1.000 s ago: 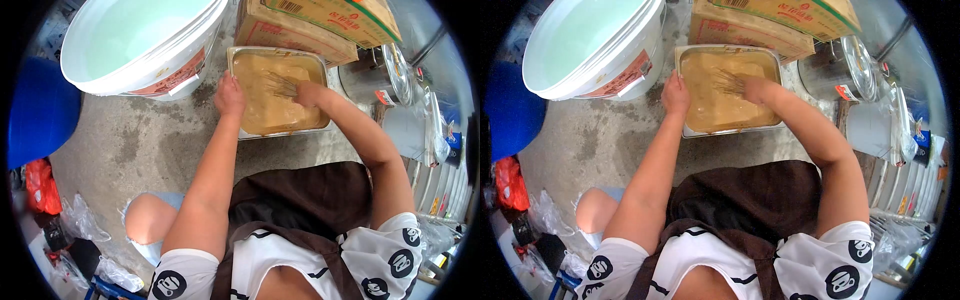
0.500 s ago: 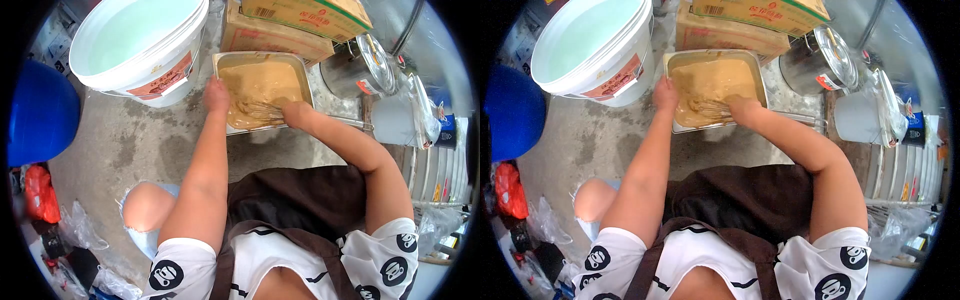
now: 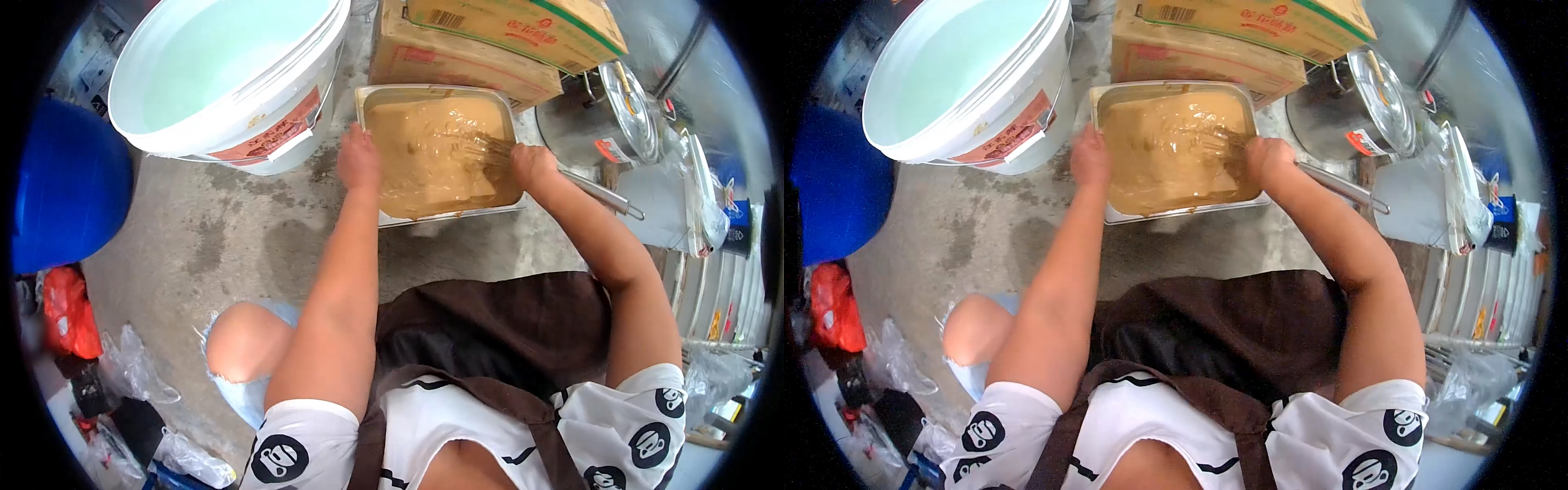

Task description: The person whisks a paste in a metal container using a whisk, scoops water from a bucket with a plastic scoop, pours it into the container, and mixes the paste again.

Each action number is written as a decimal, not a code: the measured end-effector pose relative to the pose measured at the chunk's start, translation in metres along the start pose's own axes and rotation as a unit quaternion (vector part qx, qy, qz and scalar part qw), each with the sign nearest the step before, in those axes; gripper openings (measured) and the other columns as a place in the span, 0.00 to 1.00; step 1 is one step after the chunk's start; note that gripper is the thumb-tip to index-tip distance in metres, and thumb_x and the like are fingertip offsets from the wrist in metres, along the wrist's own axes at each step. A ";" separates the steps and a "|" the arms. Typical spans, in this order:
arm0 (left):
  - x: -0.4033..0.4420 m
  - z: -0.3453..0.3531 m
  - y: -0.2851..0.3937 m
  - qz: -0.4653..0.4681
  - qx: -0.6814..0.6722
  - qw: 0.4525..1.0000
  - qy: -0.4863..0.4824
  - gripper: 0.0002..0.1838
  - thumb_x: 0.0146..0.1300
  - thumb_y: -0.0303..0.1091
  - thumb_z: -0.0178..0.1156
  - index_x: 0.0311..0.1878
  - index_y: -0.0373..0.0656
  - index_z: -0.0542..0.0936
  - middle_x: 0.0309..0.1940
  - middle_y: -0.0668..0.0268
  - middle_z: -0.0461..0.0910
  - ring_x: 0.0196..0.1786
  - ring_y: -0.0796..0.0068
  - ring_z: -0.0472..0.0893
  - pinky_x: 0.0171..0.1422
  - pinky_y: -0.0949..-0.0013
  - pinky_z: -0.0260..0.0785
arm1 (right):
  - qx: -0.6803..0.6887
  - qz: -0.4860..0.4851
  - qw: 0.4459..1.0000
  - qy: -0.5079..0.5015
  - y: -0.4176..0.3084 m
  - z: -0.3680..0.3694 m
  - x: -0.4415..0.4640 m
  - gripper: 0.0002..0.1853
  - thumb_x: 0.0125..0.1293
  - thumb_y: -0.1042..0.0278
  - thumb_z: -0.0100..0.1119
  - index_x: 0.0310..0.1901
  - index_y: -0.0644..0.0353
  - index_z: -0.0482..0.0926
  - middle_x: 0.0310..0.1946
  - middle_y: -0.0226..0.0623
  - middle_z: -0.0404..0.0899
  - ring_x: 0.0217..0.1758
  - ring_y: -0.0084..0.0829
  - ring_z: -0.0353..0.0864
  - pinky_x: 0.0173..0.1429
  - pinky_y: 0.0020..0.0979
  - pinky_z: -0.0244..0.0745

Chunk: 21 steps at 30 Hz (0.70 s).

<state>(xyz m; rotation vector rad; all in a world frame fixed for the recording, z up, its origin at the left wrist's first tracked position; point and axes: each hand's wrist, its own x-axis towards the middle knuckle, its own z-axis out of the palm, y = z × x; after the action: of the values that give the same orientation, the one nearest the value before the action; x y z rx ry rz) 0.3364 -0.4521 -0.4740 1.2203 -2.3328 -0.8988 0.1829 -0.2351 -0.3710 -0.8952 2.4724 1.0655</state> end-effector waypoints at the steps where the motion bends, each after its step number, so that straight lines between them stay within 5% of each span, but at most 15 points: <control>1: -0.001 0.001 0.000 -0.004 0.005 1.000 0.000 0.16 0.63 0.38 0.46 0.52 0.43 0.70 0.39 0.53 0.74 0.40 0.50 0.77 0.41 0.53 0.70 | 0.003 -0.019 1.000 0.024 -0.002 -0.002 0.008 0.12 0.56 0.66 0.52 0.40 0.58 0.79 0.42 0.39 0.80 0.43 0.34 0.81 0.41 0.33 0.77; 6: -0.001 0.007 -0.004 0.060 -0.033 0.995 0.076 0.16 0.63 0.37 0.45 0.52 0.43 0.69 0.39 0.53 0.74 0.39 0.51 0.77 0.40 0.53 0.70 | 0.074 -0.079 0.994 0.000 -0.020 -0.021 0.024 0.10 0.54 0.69 0.51 0.35 0.60 0.80 0.37 0.43 0.80 0.42 0.38 0.81 0.41 0.35 0.76; 11: -0.001 0.005 -0.001 0.036 -0.031 0.998 0.047 0.16 0.63 0.37 0.45 0.52 0.42 0.69 0.40 0.53 0.74 0.40 0.50 0.77 0.41 0.53 0.70 | 0.171 -0.145 0.974 -0.027 -0.053 -0.047 0.027 0.11 0.53 0.72 0.49 0.35 0.61 0.79 0.35 0.48 0.79 0.41 0.45 0.79 0.42 0.39 0.75; 21: 0.001 0.002 -0.001 0.016 -0.036 0.999 -0.003 0.18 0.64 0.38 0.44 0.53 0.41 0.69 0.44 0.52 0.73 0.43 0.52 0.76 0.44 0.55 0.70 | 0.150 -0.178 0.972 -0.026 -0.076 -0.042 -0.008 0.11 0.54 0.71 0.50 0.37 0.61 0.79 0.40 0.46 0.79 0.44 0.44 0.79 0.44 0.39 0.74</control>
<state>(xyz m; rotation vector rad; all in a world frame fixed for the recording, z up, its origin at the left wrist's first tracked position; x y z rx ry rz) 0.3353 -0.4521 -0.4765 1.1495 -2.2976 -0.9666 0.2375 -0.3030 -0.3795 -1.1346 2.2327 0.5699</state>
